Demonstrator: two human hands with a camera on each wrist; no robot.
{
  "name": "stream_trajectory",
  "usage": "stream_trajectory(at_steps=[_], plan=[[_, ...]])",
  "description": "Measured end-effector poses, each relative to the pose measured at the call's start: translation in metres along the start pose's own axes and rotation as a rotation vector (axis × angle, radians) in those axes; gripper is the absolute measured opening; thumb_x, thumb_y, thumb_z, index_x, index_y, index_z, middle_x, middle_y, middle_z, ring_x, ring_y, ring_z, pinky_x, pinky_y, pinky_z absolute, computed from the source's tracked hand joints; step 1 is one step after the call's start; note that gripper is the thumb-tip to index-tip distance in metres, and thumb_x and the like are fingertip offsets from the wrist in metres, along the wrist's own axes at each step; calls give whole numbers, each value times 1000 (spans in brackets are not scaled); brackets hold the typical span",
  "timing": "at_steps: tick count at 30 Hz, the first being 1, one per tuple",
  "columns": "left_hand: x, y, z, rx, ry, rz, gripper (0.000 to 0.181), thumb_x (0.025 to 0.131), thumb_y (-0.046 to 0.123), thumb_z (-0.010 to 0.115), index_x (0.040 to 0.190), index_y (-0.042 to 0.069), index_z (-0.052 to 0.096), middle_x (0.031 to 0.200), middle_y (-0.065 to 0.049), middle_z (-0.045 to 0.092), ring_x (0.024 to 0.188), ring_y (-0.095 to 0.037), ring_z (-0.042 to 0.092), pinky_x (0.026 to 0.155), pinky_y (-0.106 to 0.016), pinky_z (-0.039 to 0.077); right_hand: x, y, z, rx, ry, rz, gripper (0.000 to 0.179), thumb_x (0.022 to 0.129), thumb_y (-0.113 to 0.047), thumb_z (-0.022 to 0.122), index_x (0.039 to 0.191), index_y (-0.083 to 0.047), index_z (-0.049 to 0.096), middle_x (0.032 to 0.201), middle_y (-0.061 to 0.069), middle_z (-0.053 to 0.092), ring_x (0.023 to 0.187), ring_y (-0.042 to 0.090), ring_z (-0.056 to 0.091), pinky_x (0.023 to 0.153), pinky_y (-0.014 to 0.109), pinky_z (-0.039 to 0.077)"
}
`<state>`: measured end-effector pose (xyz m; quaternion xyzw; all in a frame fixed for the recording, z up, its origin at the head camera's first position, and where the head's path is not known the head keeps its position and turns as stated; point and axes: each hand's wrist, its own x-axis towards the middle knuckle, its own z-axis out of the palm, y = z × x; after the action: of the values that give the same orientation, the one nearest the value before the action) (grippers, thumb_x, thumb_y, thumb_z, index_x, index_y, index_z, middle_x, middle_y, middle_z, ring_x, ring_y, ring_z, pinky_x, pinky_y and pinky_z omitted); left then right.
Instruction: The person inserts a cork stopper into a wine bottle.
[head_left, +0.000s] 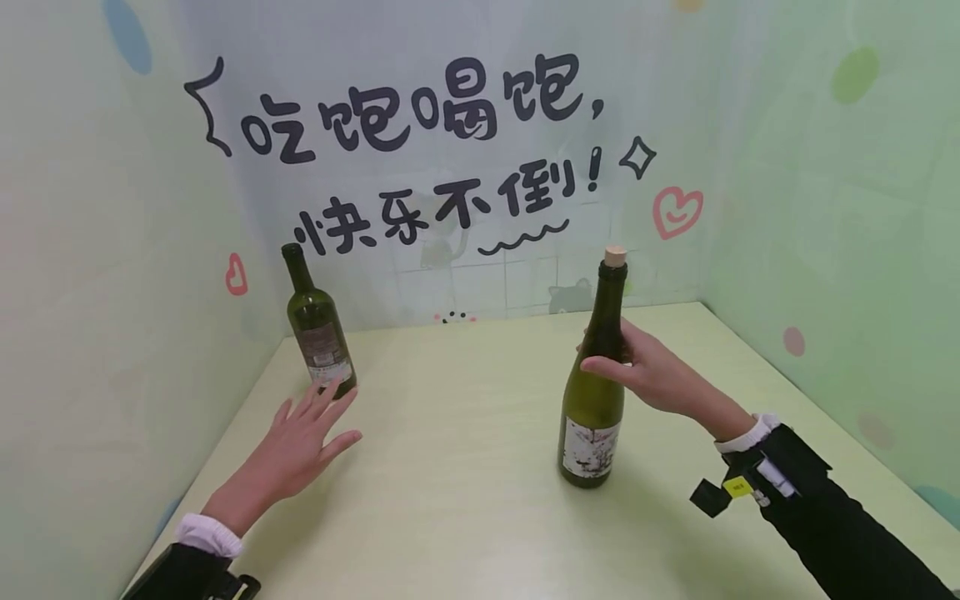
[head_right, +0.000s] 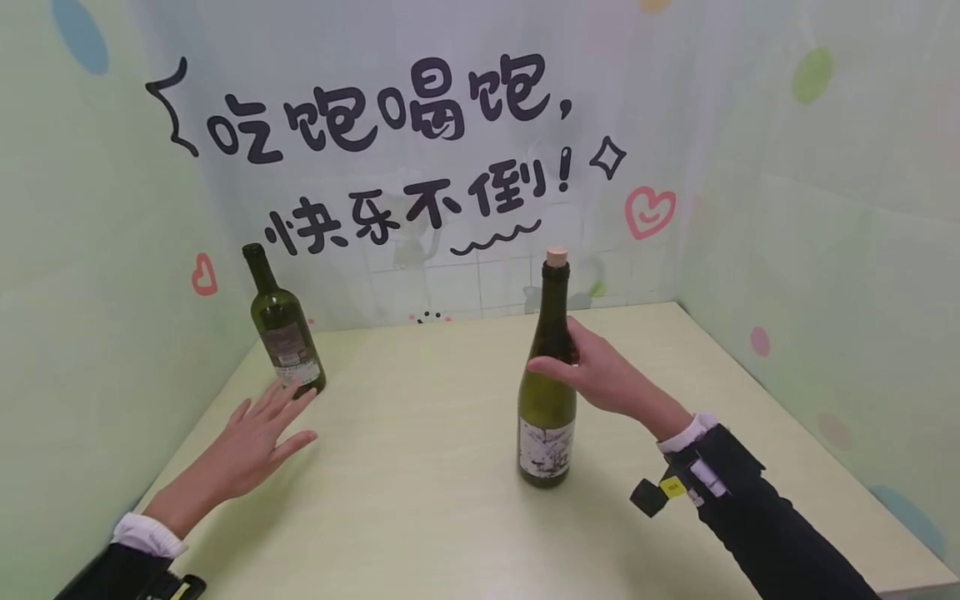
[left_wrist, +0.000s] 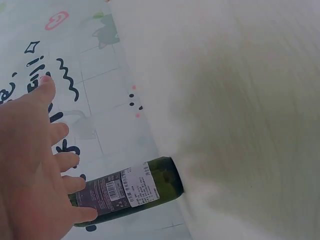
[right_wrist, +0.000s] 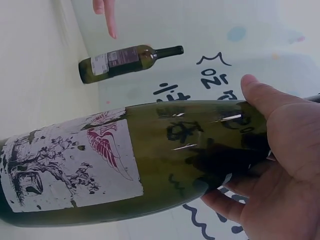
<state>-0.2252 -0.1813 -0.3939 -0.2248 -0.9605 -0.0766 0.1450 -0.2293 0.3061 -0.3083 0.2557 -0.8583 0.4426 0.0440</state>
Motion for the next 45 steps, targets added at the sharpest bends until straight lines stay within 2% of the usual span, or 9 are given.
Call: stream_trajectory(at_steps=[5,11,19,30,38,45], plan=[[-7,-9,6,-9,-27,-47,76,95,61,37,153,12,33,157,-19,19,143,-44,10,103,-68,7,0,14,-13,-9,22,15,53,90,-40,63,126,-7,44,114,11,56,105,30,56,91,50,45],[-13,-18,9,-4,-46,-79,77,95,62,36,153,12,31,158,-19,16,142,-46,9,102,-69,7,1,26,-26,15,30,-19,44,93,-33,60,125,-6,45,114,6,64,108,26,58,93,46,45],[-15,-24,9,-14,-50,-96,77,95,62,36,153,11,30,157,-21,16,141,-47,8,102,-69,5,-5,35,-38,-53,86,15,47,95,-34,58,125,-1,43,115,15,54,103,32,56,89,50,46],[-15,-29,9,5,-52,-110,78,95,63,35,153,10,30,156,-23,18,140,-49,9,102,-70,6,-8,38,-43,-53,91,11,46,96,-33,56,127,-1,44,118,13,56,106,30,56,91,49,45],[-17,-32,8,-3,-39,-122,77,95,60,37,152,9,32,154,-25,20,140,-49,11,101,-70,6,-8,41,-49,-53,98,36,49,96,-33,56,130,0,42,123,16,56,109,33,54,93,54,43],[-22,-34,7,-23,-51,-142,78,95,61,36,152,8,32,155,-25,19,140,-49,10,100,-71,6,-7,52,-59,-105,131,49,48,97,-32,54,129,1,41,118,16,54,103,31,54,89,51,45]])
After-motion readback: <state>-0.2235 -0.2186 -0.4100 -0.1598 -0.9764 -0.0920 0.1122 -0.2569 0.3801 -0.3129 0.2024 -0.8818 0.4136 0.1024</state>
